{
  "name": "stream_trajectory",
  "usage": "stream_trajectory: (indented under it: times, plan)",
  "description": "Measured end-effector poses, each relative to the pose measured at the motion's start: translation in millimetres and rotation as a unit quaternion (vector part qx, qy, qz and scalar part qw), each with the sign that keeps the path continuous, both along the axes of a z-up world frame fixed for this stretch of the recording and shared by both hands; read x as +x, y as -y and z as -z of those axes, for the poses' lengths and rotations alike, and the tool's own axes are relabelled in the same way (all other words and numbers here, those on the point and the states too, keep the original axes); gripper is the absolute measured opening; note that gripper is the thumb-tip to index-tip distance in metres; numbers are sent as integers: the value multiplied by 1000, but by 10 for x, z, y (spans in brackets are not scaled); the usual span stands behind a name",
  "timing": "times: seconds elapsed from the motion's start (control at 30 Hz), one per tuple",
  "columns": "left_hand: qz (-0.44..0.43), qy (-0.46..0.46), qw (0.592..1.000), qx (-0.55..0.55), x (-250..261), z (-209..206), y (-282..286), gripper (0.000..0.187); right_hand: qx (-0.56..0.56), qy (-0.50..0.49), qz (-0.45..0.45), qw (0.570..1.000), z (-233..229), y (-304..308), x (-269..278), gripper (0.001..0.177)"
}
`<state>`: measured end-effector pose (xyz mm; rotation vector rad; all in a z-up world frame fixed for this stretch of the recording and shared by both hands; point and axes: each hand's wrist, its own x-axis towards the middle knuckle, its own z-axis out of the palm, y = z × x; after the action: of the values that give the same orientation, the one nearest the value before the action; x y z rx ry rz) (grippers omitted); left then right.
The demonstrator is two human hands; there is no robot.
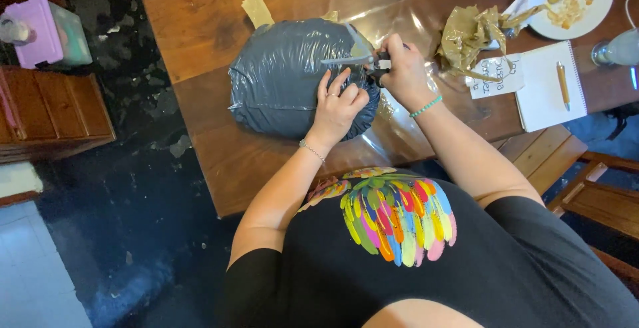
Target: The person uses scissors to cut through tape and plastic wrapping on a large bundle, then peels away multiple layers of paper and tape by hand until a black plastic-wrapped item is partially revealed.
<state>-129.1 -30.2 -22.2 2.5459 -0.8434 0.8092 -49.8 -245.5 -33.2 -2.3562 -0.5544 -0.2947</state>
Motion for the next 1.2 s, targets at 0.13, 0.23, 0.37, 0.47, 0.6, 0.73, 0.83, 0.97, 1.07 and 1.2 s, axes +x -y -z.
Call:
stream_trajectory:
  times: [0.13,0.23,0.37,0.47,0.6,0.73,0.83,0.97,1.07,1.2]
  plan:
    - [-1,3,1000,3,59,166,21,23,-46,20,-13,999,131,-13,30,55]
    - [-21,101,995,-2,150,349,23,10,-109,158,27,981,507,-11,146,51]
    - [8,39,999,-22,72,185,-16,16,-13,37,58,998,373,-4,163,53]
    - [32,-2,999,-29,78,119,-53,25,92,-90,63,990,-99,-52,50,57]
    - [39,13,998,-39,83,165,-72,28,21,-54,71,996,43,-77,-46,61]
    - [19,33,999,-38,99,122,-55,26,-81,48,29,995,49,-147,-10,63]
    - [-1,51,998,-38,97,120,-38,26,-96,52,25,994,81,-173,18,35]
    - [-9,48,998,-38,81,165,-21,29,0,-29,36,999,81,-43,133,51]
    - [-19,37,998,-38,50,115,-6,28,100,-140,13,985,-177,-6,116,55]
    - [-74,29,997,-10,25,161,91,27,17,-67,-21,997,308,181,173,57]
